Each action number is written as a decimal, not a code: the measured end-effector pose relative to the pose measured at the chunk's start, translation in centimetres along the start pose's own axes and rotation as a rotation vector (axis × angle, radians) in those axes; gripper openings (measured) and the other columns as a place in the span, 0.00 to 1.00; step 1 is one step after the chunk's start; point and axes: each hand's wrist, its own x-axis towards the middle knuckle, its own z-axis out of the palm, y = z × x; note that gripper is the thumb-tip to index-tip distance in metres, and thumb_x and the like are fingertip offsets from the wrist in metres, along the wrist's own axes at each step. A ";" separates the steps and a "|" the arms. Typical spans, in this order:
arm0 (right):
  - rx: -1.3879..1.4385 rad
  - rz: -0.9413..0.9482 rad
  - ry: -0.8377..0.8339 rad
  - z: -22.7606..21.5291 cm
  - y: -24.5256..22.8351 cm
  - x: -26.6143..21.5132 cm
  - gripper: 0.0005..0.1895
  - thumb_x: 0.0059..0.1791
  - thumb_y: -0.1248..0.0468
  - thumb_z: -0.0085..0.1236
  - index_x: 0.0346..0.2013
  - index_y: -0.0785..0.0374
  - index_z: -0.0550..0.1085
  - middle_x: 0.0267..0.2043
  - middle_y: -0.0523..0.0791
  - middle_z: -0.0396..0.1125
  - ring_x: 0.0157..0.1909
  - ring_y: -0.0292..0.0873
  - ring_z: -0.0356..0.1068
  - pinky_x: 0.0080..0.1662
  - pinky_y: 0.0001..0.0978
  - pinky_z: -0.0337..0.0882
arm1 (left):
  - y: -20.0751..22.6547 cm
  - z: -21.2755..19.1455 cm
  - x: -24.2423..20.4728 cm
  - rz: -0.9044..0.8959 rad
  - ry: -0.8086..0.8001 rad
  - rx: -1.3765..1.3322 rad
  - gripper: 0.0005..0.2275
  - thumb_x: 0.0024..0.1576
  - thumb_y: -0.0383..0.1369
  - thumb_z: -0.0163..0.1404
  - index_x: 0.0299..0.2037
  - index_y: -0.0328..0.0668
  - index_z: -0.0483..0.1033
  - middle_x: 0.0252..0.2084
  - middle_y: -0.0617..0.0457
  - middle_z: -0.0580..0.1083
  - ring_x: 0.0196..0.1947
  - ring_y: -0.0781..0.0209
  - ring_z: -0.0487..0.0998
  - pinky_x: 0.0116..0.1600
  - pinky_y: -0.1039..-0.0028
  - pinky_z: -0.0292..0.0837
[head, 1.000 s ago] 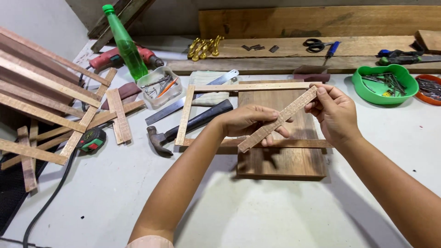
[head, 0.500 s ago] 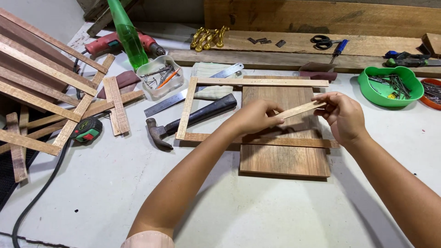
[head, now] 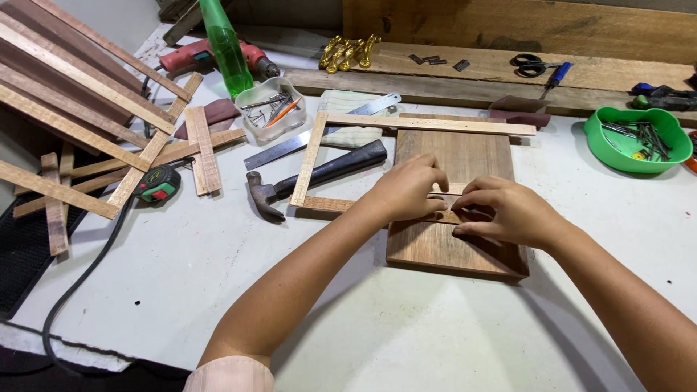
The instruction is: Measure, sand, and assemble small wooden frame pieces at a workshop bench.
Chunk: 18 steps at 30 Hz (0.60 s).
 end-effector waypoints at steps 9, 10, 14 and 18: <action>-0.005 -0.019 -0.012 0.6 -0.5 1.0 0.15 0.41 0.53 0.68 0.39 0.54 0.83 0.43 0.40 0.76 0.43 0.42 0.77 0.48 0.36 0.77 | -1.3 -0.8 -3.2 -0.031 -0.086 0.008 0.13 0.43 0.42 0.65 0.33 0.45 0.82 0.39 0.52 0.78 0.41 0.51 0.81 0.43 0.62 0.77; -0.009 -0.024 -0.015 1.0 -0.1 1.0 0.15 0.41 0.53 0.68 0.39 0.54 0.83 0.43 0.40 0.76 0.43 0.42 0.77 0.48 0.36 0.77 | -1.5 -0.5 -3.2 -0.035 -0.081 0.006 0.13 0.43 0.42 0.65 0.33 0.45 0.82 0.39 0.52 0.78 0.41 0.51 0.81 0.43 0.62 0.77; 0.093 -0.035 0.039 2.2 1.4 1.3 0.16 0.40 0.55 0.69 0.38 0.57 0.82 0.43 0.42 0.77 0.44 0.43 0.78 0.48 0.36 0.78 | -1.8 -1.2 -3.7 -0.039 -0.085 0.059 0.14 0.45 0.44 0.63 0.33 0.45 0.82 0.38 0.52 0.79 0.40 0.50 0.81 0.43 0.60 0.77; 0.132 0.006 0.029 1.4 0.8 1.3 0.15 0.42 0.51 0.72 0.37 0.56 0.83 0.41 0.41 0.77 0.43 0.41 0.78 0.47 0.36 0.78 | -2.5 -2.8 -3.4 -0.184 0.025 0.079 0.14 0.54 0.46 0.60 0.36 0.44 0.82 0.39 0.48 0.79 0.42 0.48 0.80 0.45 0.58 0.76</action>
